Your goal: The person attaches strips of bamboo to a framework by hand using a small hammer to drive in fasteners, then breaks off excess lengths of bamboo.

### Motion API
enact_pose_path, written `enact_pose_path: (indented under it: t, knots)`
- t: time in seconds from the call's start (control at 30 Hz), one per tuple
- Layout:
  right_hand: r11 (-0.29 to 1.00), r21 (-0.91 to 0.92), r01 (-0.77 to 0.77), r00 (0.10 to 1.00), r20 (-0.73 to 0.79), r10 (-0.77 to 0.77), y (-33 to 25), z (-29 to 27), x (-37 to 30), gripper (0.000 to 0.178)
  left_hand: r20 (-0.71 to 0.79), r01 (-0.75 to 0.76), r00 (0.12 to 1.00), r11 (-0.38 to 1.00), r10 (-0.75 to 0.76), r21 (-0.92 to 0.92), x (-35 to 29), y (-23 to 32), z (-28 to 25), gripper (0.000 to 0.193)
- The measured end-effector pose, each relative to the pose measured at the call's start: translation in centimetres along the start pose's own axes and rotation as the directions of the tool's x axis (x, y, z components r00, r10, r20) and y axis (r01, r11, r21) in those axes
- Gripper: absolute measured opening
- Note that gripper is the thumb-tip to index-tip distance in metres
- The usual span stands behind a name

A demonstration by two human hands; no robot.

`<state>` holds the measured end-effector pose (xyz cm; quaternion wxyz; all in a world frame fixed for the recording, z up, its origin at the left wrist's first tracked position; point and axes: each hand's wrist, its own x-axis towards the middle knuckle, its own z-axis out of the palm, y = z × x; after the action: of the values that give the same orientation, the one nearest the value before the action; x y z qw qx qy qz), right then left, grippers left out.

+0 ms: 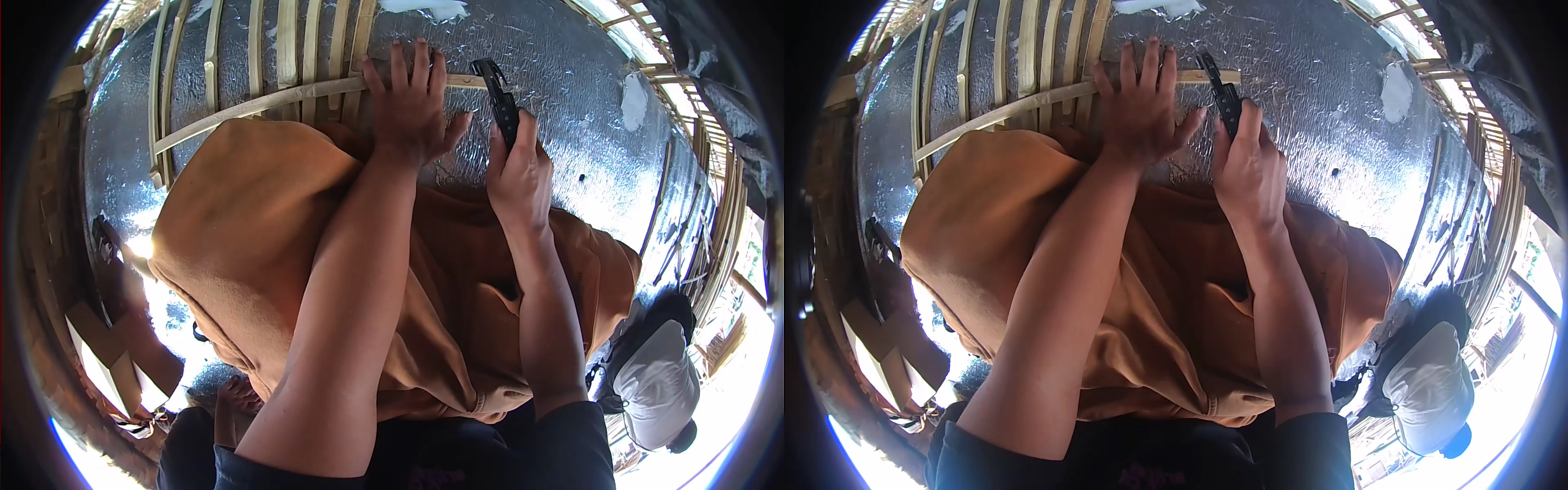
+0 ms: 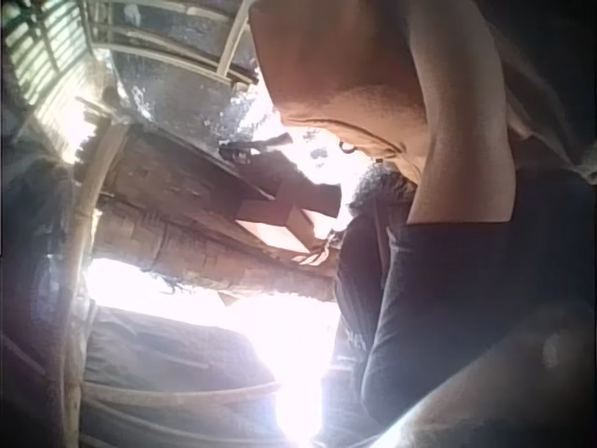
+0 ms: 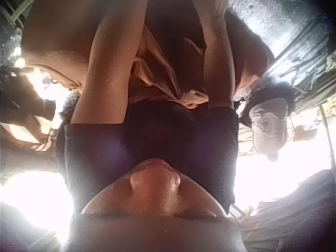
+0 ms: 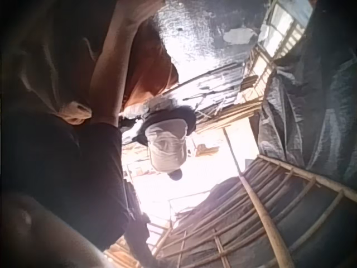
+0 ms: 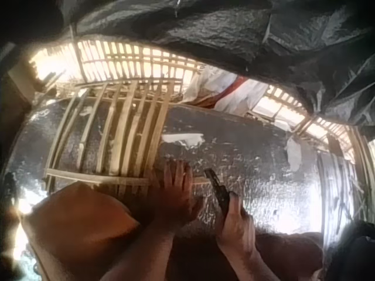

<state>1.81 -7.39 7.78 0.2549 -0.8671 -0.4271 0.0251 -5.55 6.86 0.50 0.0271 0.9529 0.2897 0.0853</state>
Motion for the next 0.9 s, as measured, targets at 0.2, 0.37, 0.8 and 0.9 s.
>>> enact_pose_path:
  t: [0.2, 0.37, 0.8, 0.9]
  knots:
    - [0.983, -0.079, -0.163, 0.974, 0.147, 0.174, 0.2, 0.2, 0.0, 0.029, 0.010, 0.010, 1.000, 1.000, -0.010, -0.002, 0.2, 0.1, 0.1, 0.090]
    - [1.000, -0.017, -0.010, 1.000, -0.004, 0.010, 0.2, 0.2, 0.0, 0.028, 0.023, 0.002, 1.000, 1.000, -0.003, 0.025, 0.1, 0.0, -0.2, 0.090]
    - [0.999, 0.001, -0.034, 0.999, 0.038, 0.034, 1.2, 1.2, -0.6, 0.033, 0.021, 0.013, 1.000, 1.000, -0.014, 0.024, 0.3, 0.2, -0.1, 0.091]
    - [0.999, 0.047, 0.006, 0.998, -0.059, -0.004, 0.6, 1.0, -0.7, 0.034, 0.040, 0.011, 0.999, 0.999, -0.012, 0.030, 0.0, -0.2, -0.2, 0.090]
